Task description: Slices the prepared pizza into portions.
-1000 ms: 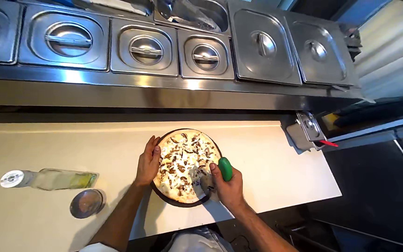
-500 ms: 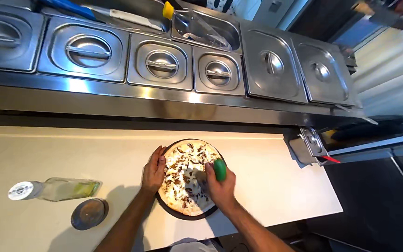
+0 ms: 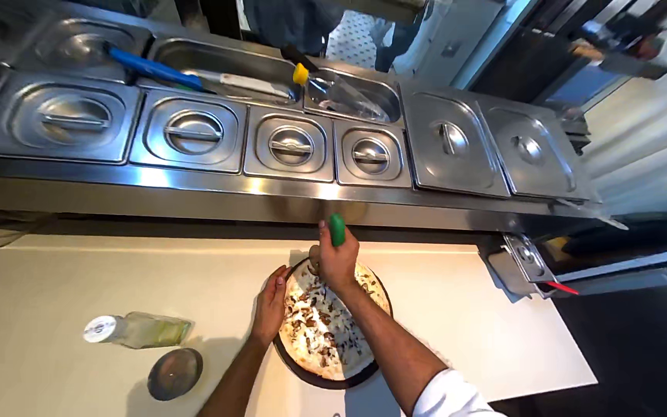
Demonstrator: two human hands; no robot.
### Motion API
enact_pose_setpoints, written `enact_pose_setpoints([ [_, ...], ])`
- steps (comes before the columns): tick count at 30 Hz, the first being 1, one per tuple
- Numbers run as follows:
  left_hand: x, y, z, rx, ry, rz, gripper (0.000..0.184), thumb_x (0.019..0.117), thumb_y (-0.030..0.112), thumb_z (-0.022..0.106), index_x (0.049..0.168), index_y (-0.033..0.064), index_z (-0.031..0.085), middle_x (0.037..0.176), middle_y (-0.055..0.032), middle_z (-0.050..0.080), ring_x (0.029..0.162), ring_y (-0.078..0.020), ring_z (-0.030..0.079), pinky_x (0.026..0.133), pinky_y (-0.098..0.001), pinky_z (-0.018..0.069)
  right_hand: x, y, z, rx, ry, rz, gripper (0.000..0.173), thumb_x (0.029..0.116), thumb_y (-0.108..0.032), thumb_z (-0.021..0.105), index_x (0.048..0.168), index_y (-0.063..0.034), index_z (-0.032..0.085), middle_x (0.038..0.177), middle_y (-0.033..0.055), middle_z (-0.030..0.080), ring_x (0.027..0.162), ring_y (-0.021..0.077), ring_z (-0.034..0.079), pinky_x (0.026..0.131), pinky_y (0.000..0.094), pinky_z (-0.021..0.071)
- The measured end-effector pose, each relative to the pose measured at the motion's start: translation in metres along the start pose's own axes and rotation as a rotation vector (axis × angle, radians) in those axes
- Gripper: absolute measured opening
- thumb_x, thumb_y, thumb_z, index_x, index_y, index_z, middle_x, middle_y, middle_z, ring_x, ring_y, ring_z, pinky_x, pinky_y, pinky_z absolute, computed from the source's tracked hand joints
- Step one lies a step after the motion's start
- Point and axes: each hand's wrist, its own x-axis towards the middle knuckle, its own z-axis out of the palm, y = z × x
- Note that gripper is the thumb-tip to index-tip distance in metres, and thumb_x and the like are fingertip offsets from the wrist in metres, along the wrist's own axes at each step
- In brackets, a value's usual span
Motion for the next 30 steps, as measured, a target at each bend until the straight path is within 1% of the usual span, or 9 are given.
enact_pose_setpoints([
  [4, -0.003, 0.002, 0.003, 0.051, 0.002, 0.025, 0.05, 0.1107, 0.04, 0.031, 0.15, 0.0166, 0.051, 0.147, 0.0049, 0.06, 0.138, -0.0099, 0.052, 0.117, -0.0425, 0.0431, 0.002, 0.006, 0.0, 0.071, 0.161, 0.113, 0.031, 0.1024, -0.035, 0.062, 0.088, -0.0072, 0.064, 0.057, 0.0003, 0.053, 0.046, 0.0124, 0.05, 0.046, 0.0333, 0.0464],
  [8, -0.004, 0.007, 0.005, 0.326, -0.052, 0.123, 0.062, 0.109, 0.052, 0.025, 0.156, 0.0166, 0.044, 0.155, 0.0004, 0.051, 0.143, -0.0145, 0.048, 0.119, -0.0466, 0.0402, 0.0, -0.004, -0.025, 0.179, -0.033, 0.113, 0.037, 0.1019, -0.041, 0.062, 0.09, -0.0062, 0.065, 0.058, 0.0027, 0.054, 0.046, 0.0142, 0.051, 0.045, 0.0336, 0.0469],
  [11, 0.0, 0.009, 0.008, 0.598, -0.11, 0.193, 0.07, 0.1073, 0.055, 0.019, 0.161, 0.013, 0.033, 0.164, -0.0088, 0.038, 0.152, -0.0231, 0.035, 0.124, -0.0488, 0.0316, 0.001, -0.048, -0.096, -0.055, -0.219, 0.131, 0.041, 0.1018, -0.051, 0.06, 0.098, -0.0102, 0.065, 0.06, 0.0058, 0.052, 0.045, 0.0178, 0.048, 0.042, 0.0351, 0.042],
  [14, -0.013, 0.019, 0.007, 0.687, -0.074, 0.098, 0.072, 0.1068, 0.052, 0.033, 0.163, 0.0092, 0.023, 0.165, -0.0133, 0.033, 0.151, -0.0272, 0.037, 0.123, -0.0491, 0.0334, 0.02, -0.037, -0.153, -0.481, -0.439, 0.193, 0.026, 0.102, -0.032, 0.06, 0.106, -0.007, 0.068, 0.07, 0.0113, 0.063, 0.056, 0.0262, 0.061, 0.052, 0.0475, 0.0521],
  [17, -0.07, 0.031, 0.015, 0.528, 0.183, -0.142, 0.071, 0.1009, 0.038, 0.057, 0.154, -0.003, 0.036, 0.149, -0.0256, 0.05, 0.136, -0.0386, 0.052, 0.115, -0.054, 0.042, 0.037, 0.034, -0.172, -0.762, -0.787, 0.434, 0.022, 0.0948, -0.022, 0.063, 0.105, -0.0027, 0.067, 0.081, 0.0145, 0.072, 0.067, 0.0282, 0.071, 0.065, 0.0513, 0.0603],
  [21, -0.129, 0.03, 0.04, 0.143, 0.348, -0.359, 0.049, 0.0975, 0.026, 0.067, 0.134, -0.0055, 0.056, 0.125, -0.0236, 0.065, 0.117, -0.0314, 0.064, 0.102, -0.0499, 0.0515, 0.024, 0.078, -0.176, -0.745, -1.031, 0.587, 0.02, 0.0926, -0.022, 0.062, 0.099, -0.0036, 0.064, 0.077, 0.0093, 0.07, 0.062, 0.019, 0.068, 0.062, 0.0405, 0.0572],
  [24, -0.097, 0.047, 0.029, 0.325, 0.269, -0.428, 0.046, 0.1038, 0.037, 0.057, 0.129, -0.0006, 0.064, 0.119, -0.0223, 0.068, 0.114, -0.0347, 0.065, 0.102, -0.0568, 0.0489, 0.0, 0.068, -0.194, -0.785, -1.133, 0.587, 0.023, 0.0948, -0.026, 0.061, 0.096, -0.0036, 0.063, 0.076, 0.0086, 0.068, 0.063, 0.0194, 0.066, 0.063, 0.0425, 0.0554],
  [27, -0.042, 0.058, 0.009, 0.479, 0.122, -0.303, 0.056, 0.1065, 0.045, 0.049, 0.144, 0.0038, 0.055, 0.132, -0.0219, 0.065, 0.125, -0.0373, 0.061, 0.108, -0.0599, 0.0456, -0.039, 0.058, -0.214, -0.758, -1.26, 0.596, 0.028, 0.0959, -0.031, 0.059, 0.098, -0.0033, 0.064, 0.077, 0.0098, 0.07, 0.063, 0.0221, 0.068, 0.063, 0.0461, 0.0567],
  [30, -0.001, 0.051, 0.0, 0.498, 0.013, -0.167, 0.048, 0.1078, 0.042, 0.048, 0.143, 0.0114, 0.058, 0.13, -0.0164, 0.068, 0.122, -0.0329, 0.064, 0.106, -0.0594, 0.0472, -0.068, 0.045, -0.225, -0.608, -1.232, 0.529, 0.033, 0.0998, -0.036, 0.057, 0.107, -0.0059, 0.066, 0.083, 0.0085, 0.072, 0.067, 0.0218, 0.07, 0.067, 0.0451, 0.0596],
])
